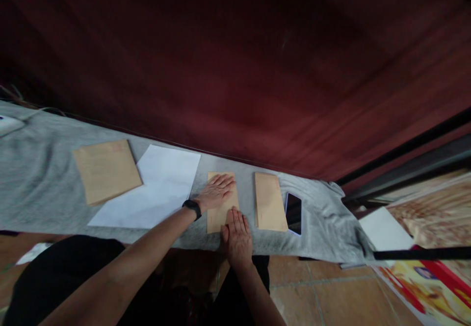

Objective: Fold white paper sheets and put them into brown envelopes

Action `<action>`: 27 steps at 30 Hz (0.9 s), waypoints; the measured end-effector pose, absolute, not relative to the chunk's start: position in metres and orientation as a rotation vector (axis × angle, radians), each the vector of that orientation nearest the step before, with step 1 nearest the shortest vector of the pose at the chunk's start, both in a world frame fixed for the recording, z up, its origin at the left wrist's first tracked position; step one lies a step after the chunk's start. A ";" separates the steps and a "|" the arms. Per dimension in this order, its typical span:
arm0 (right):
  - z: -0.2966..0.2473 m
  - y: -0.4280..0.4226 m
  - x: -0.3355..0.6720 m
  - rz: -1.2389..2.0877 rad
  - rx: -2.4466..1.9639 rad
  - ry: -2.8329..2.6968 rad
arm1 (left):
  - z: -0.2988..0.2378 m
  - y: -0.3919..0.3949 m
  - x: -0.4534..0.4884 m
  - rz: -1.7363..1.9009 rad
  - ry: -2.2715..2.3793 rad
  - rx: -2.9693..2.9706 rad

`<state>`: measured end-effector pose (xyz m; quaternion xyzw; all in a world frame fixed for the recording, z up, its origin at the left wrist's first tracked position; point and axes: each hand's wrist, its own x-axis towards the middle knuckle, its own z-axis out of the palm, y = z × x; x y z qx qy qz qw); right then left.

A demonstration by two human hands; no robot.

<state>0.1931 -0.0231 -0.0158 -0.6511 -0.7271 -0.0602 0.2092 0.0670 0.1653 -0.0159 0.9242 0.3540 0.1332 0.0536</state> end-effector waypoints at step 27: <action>-0.016 -0.026 0.196 -0.120 -1.812 -2.064 | -0.009 0.040 0.009 0.285 0.715 2.910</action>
